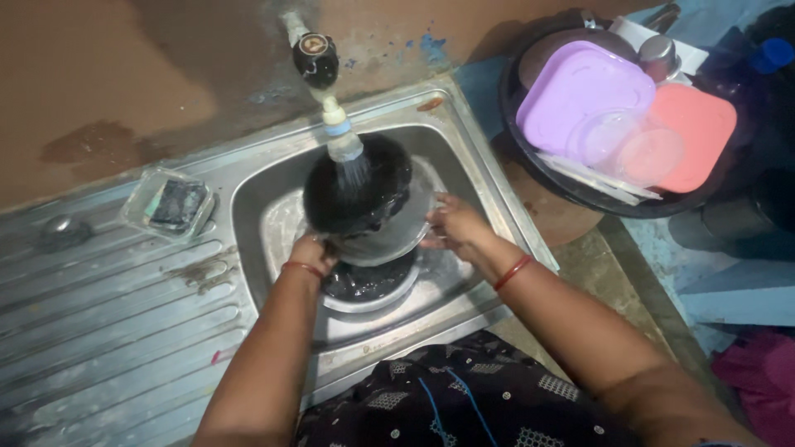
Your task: The person washes a metal pot and bowl by hand in a sink, scrubbing the interiors with a pad and rinsing them under a running faucet.
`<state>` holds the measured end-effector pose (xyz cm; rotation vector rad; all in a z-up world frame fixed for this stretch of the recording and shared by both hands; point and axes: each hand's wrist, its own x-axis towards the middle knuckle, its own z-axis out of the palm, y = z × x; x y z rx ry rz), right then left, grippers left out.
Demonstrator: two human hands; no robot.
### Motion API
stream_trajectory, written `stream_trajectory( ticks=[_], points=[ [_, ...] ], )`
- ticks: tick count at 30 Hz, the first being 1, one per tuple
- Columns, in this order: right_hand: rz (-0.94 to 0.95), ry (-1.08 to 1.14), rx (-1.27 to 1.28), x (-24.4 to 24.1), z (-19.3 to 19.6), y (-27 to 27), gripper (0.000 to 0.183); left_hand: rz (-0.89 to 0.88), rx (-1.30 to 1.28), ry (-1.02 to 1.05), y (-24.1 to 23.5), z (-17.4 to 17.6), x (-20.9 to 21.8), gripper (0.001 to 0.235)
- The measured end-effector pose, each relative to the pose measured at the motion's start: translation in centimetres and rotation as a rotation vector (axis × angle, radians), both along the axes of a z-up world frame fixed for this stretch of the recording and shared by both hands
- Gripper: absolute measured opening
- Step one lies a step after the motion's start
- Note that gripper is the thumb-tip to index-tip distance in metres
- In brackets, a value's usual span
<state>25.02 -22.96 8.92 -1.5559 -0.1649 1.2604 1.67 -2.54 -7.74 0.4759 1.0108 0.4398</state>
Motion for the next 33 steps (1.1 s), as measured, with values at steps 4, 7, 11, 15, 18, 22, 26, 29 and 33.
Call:
stream_trajectory(
  ticks=[4,7,11,15,18,22,26,29,33],
  points=[
    [-0.027,-0.031,0.050,3.7,1.2,-1.7,0.069,-0.221,0.045,0.066,0.3,-0.9,3.8,0.035],
    [-0.061,-0.087,0.083,5.8,2.4,-2.9,0.066,-0.248,0.068,-0.050,0.8,-1.8,6.7,0.020],
    [-0.126,-0.293,0.087,7.7,5.0,-4.8,0.051,-0.310,0.032,0.158,1.2,0.2,9.4,0.022],
    [-0.090,-0.518,0.232,8.1,8.4,-6.5,0.038,-0.424,0.183,0.110,1.5,5.2,10.2,0.019],
    [0.047,-0.696,0.231,6.9,10.4,-7.5,0.030,-0.469,0.244,-0.050,2.1,9.0,10.7,0.027],
    [0.394,-1.097,0.182,2.9,11.5,-8.1,0.024,-0.478,0.238,0.141,2.2,13.6,11.1,0.038],
    [0.797,-1.396,0.363,-1.1,12.3,-8.4,0.021,-0.545,0.187,0.112,1.9,16.0,9.6,0.034],
    [1.087,-1.208,0.210,-2.2,12.4,-8.1,0.025,-0.725,0.357,0.256,2.3,15.6,7.8,0.025],
    [1.003,-1.220,0.415,-2.4,10.2,-4.7,0.020,-0.554,0.374,0.128,1.8,13.7,6.2,0.033]
  ],
)
